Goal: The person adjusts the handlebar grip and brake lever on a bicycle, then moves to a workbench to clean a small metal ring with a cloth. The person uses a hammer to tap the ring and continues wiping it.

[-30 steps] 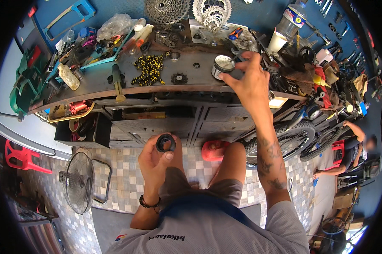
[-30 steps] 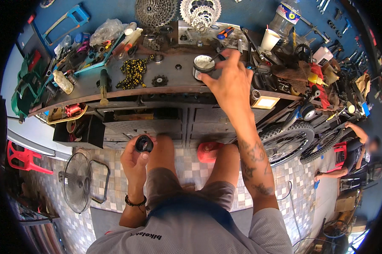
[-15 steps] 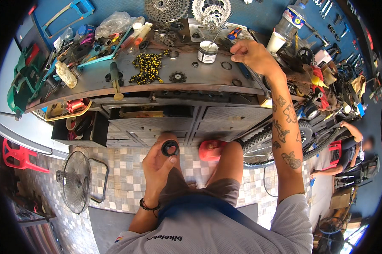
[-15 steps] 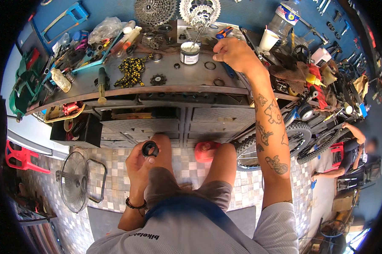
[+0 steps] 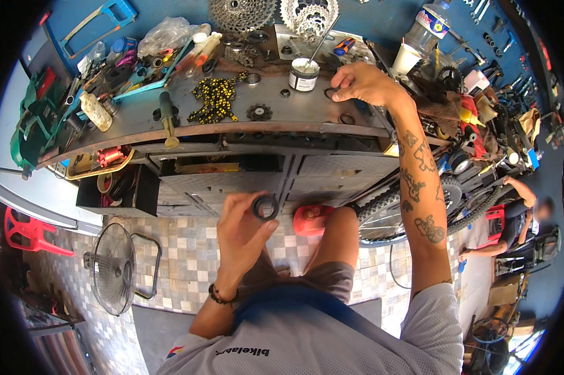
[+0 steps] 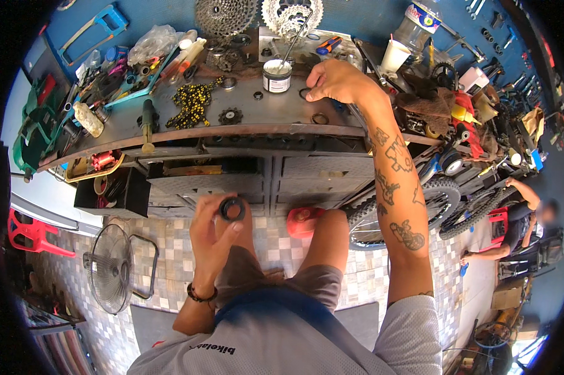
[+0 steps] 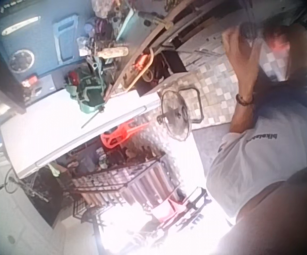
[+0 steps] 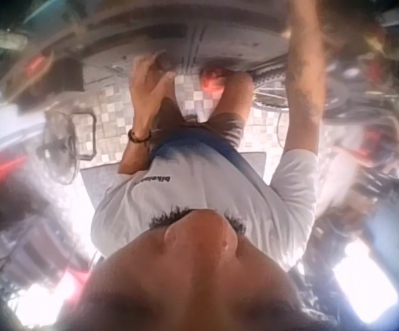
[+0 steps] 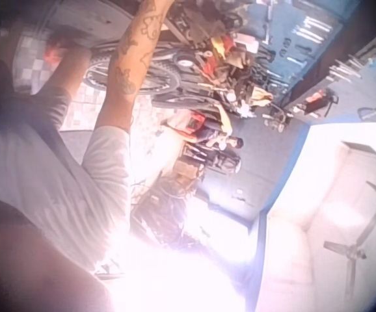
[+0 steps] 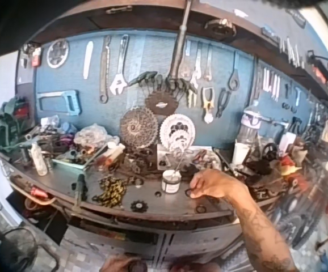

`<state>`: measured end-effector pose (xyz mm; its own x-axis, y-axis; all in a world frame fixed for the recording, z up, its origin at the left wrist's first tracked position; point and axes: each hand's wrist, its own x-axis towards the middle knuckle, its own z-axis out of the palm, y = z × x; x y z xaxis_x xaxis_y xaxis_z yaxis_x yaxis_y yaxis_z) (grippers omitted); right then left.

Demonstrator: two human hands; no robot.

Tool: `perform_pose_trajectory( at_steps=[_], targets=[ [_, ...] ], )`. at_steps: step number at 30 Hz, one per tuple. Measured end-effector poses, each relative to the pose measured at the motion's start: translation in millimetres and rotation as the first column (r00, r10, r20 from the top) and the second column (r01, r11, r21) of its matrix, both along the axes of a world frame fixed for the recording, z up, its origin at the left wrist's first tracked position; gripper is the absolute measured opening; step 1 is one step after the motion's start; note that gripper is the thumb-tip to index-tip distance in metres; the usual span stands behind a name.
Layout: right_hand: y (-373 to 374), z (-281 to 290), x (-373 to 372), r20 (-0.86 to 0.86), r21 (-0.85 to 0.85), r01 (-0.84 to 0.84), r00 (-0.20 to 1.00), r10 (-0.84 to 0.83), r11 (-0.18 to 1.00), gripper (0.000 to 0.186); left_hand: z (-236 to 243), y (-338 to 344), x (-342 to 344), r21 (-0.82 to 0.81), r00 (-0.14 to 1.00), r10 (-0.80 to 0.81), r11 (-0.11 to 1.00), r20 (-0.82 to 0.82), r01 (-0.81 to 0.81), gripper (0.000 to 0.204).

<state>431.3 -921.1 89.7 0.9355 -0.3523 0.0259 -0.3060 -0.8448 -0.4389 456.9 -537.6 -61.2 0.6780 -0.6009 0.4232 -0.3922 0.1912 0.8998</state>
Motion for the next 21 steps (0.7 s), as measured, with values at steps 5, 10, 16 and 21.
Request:
perform_pose_trajectory(
  at_steps=[5, 10, 16, 21],
  targets=[
    [-6.8, -7.0, 8.5, -0.072, -0.043, -0.02, 0.997, 0.017, 0.999, 0.05, 63.9, -75.3, 34.7, -0.059, 0.81, 0.264, 0.96, 0.524, -0.275, 0.047],
    [-4.1, -8.8, 13.4, -0.067, -0.106, -0.024, 0.998, 0.017, 0.994, 0.055, 85.4, -142.9, 55.1, 0.09, 0.592, 0.314, 0.829, 0.742, -0.552, 0.043],
    [1.7, -4.1, 5.3, 0.049, -0.082, 0.036, 0.998, -0.032, 0.996, 0.047, 80.7, -149.0, 53.4, 0.173, 0.547, 0.304, 0.736, 0.78, -0.655, 0.049],
    [-30.9, 17.7, -48.2, 0.334, 0.194, 0.134, 0.922, -0.194, 0.972, 0.034, 86.7, -143.0, 53.3, 0.221, 0.633, 0.278, 0.774, 0.723, -0.593, 0.051]
  ],
)
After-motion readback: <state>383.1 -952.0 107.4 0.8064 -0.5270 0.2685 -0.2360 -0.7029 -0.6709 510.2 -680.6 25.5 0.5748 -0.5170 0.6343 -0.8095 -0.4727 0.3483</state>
